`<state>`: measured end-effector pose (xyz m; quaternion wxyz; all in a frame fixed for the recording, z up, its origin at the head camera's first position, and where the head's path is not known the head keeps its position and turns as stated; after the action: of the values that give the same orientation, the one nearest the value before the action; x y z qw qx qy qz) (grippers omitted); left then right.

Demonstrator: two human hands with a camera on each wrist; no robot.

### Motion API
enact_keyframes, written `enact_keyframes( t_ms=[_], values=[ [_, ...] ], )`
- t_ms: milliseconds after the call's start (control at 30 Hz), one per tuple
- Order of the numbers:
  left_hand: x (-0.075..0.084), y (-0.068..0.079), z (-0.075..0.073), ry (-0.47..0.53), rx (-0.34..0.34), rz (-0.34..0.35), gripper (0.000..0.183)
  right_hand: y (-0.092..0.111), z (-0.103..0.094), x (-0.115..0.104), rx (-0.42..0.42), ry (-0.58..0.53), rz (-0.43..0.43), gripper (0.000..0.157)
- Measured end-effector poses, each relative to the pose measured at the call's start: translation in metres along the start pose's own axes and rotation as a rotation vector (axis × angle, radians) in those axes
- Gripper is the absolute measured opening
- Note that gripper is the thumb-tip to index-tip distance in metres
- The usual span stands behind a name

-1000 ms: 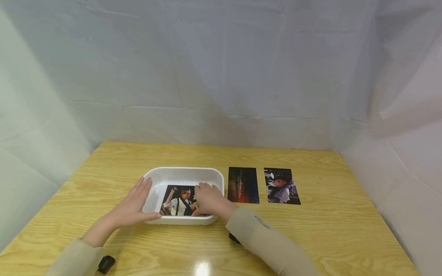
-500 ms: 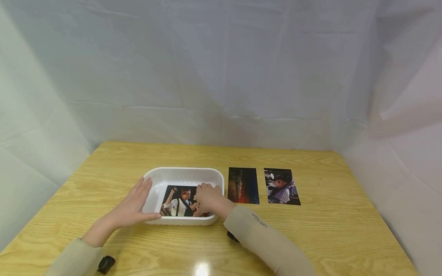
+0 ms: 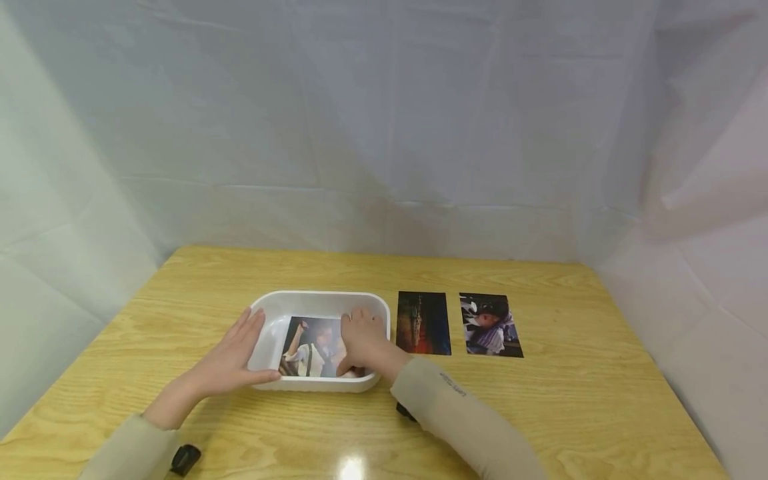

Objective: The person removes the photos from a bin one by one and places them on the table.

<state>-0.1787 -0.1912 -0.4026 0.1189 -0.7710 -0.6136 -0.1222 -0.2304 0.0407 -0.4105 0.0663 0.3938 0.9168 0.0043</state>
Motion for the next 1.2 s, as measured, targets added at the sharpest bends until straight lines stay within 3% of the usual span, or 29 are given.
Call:
enact_keyframes(
  t_ms=[400,867,1200],
  values=[
    [-0.002,-0.001,0.000,-0.003,-0.012,-0.009,0.108,0.009,-0.016,0.000,0.220,0.070,-0.115,0.052],
    [-0.002,-0.003,0.000,0.002,-0.024,-0.022,0.109,0.015,-0.021,-0.003,0.241,0.233,-0.151,0.055],
    [-0.001,-0.002,-0.001,0.011,-0.037,-0.026,0.109,0.023,-0.023,-0.003,0.260,0.324,-0.188,0.044]
  ],
)
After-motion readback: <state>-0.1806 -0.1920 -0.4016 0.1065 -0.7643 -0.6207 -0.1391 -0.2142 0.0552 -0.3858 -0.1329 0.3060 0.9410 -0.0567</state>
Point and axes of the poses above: each hand's wrist, its own y-axis away from the middle knuckle, its own z-axis out of the palm, x = y × z, the point moved 1 cm from there along -y, towards the middle knuckle, and after that the axes turned 14 degrees about -z, right-handed, at the moved point
